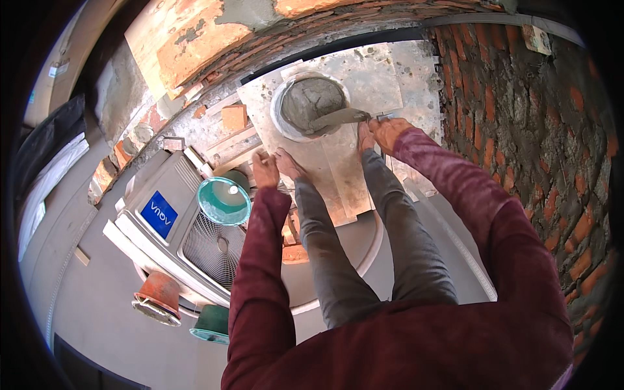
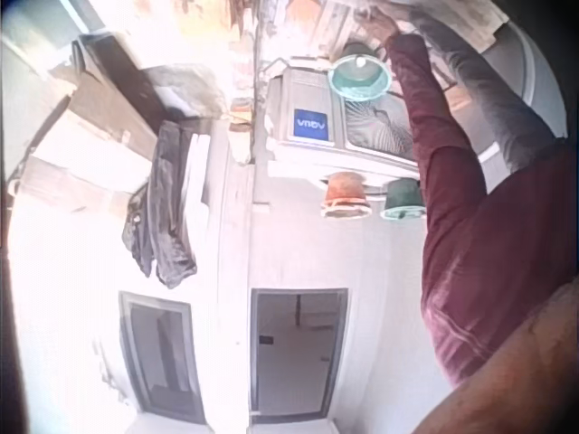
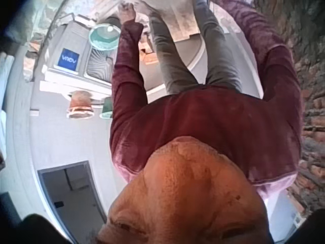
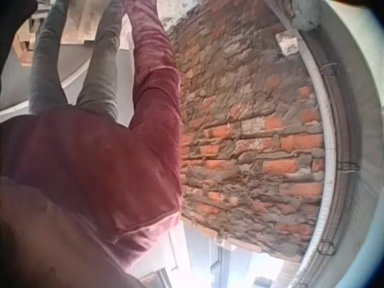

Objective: The person applies mortar to a brick wall using a trowel and positions bricks onto the wet mortar by hand.

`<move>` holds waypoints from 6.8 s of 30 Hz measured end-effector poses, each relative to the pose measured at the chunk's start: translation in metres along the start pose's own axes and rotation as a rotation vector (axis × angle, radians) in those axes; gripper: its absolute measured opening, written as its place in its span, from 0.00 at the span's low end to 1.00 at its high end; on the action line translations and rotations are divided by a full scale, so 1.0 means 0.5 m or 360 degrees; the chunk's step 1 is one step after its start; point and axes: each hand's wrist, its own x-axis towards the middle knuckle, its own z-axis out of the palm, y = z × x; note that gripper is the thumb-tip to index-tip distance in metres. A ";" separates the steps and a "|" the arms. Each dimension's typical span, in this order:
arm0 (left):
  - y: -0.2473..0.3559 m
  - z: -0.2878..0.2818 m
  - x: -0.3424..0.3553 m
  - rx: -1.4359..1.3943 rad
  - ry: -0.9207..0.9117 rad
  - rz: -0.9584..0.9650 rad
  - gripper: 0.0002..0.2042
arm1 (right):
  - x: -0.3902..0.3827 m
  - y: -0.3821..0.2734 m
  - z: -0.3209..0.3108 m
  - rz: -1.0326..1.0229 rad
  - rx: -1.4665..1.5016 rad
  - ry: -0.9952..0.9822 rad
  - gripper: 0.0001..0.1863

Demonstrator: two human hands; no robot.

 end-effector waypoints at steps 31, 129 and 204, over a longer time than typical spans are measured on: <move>0.012 -0.118 -0.500 0.0433 -0.0874 -0.0390 0.22 | 0.116 -0.061 -0.037 0.0123 0.0181 -0.0015 0.20; -0.017 -0.117 -0.511 0.0391 -0.0848 -0.0399 0.20 | 0.382 -0.140 0.132 0.0541 0.2354 -0.0793 0.06; 0.078 -0.096 -0.432 0.0786 -0.0868 -0.0067 0.22 | -0.372 0.357 -0.529 -0.0231 0.0393 0.0882 0.10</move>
